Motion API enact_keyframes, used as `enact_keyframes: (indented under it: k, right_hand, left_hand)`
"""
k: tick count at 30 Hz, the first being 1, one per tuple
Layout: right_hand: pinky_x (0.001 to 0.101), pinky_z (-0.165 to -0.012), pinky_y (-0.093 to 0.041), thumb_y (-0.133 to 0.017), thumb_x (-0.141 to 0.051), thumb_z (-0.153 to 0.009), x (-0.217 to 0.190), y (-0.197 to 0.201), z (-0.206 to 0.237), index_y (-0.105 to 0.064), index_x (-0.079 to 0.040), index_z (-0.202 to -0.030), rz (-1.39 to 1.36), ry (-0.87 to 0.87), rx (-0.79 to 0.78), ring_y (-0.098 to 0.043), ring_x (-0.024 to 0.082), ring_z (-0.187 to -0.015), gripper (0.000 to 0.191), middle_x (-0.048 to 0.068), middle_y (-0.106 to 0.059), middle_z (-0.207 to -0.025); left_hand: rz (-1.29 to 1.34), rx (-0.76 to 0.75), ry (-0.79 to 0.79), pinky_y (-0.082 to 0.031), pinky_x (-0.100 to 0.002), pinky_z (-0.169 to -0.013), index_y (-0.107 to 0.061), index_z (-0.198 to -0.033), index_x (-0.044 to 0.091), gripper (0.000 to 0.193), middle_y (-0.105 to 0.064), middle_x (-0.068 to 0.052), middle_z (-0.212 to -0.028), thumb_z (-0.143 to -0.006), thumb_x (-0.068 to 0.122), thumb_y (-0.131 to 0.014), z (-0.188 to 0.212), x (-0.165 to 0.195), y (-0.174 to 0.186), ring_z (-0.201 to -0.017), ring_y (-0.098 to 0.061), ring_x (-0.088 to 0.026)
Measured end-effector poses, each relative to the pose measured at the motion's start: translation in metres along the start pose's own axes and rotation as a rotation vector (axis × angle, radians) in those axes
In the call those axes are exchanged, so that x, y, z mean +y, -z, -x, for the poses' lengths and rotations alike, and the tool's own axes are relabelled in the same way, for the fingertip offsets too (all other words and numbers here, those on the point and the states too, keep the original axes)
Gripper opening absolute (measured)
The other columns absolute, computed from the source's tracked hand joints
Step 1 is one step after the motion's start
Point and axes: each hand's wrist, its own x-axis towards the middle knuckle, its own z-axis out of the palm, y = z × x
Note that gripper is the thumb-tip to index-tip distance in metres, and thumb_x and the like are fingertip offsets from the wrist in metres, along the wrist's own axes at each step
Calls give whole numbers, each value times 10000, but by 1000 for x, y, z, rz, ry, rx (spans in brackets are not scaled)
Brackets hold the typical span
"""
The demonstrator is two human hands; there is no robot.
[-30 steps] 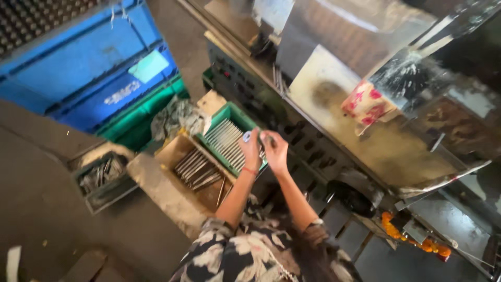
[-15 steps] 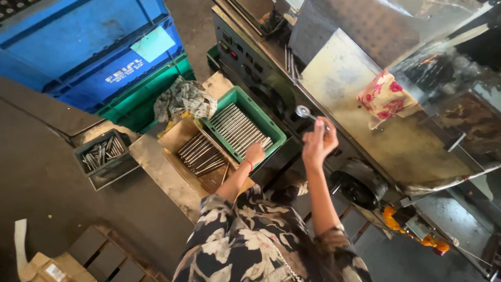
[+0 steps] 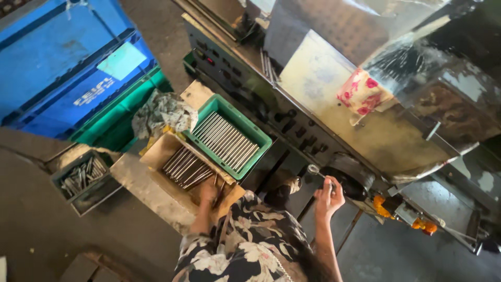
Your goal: The person repeatedly picks up metal rods from a green crate, inserts them into a grinding machine, and operates a lever to grind the rod ends. After each cycle, the person removes the rod and places it into a cardboard box. The process is repeated for multiple rods.
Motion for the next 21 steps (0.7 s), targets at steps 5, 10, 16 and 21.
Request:
enact_keyframes:
  k: [5, 10, 16, 21]
  right_hand:
    - [199, -512, -380, -710, -153, -988, 1, 11, 13, -712, 3, -1137, 260, 75, -70, -491, 19, -571, 215, -49, -563, -710]
    - [185, -512, -331, -736, -171, -976, 12, 9, 24, -732, -8, -1127, 299, 122, -132, -444, 5, -581, 221, -68, -535, -687]
    - [195, -504, -289, -740, -191, -968, 18, -4, 20, -746, -11, -1126, 292, 70, -163, -388, 2, -587, 240, -80, -514, -689]
    - [199, -492, -347, -734, -206, -961, -2, -26, 13, -735, -16, -1132, 202, 26, -236, -444, 7, -567, 255, -65, -544, -680]
  left_hand:
    - [-374, -144, -29, -507, -498, -747, -652, -959, 3, 338, -691, -223, -928, -1018, 324, -565, 14, -27, -35, -857, -646, -414]
    - [-450, -228, -149, -507, -470, -700, -669, -900, 18, 366, -681, -191, -862, -986, 369, -606, 14, -31, -35, -787, -639, -363]
    - [-395, -274, -412, -506, -436, -644, -689, -830, 37, 405, -669, -153, -784, -948, 422, -656, -5, -13, 6, -703, -629, -302]
    - [-44, -238, -775, -506, -408, -597, -705, -771, 52, 440, -658, -121, -718, -917, 467, -698, -19, 22, 8, -633, -622, -251]
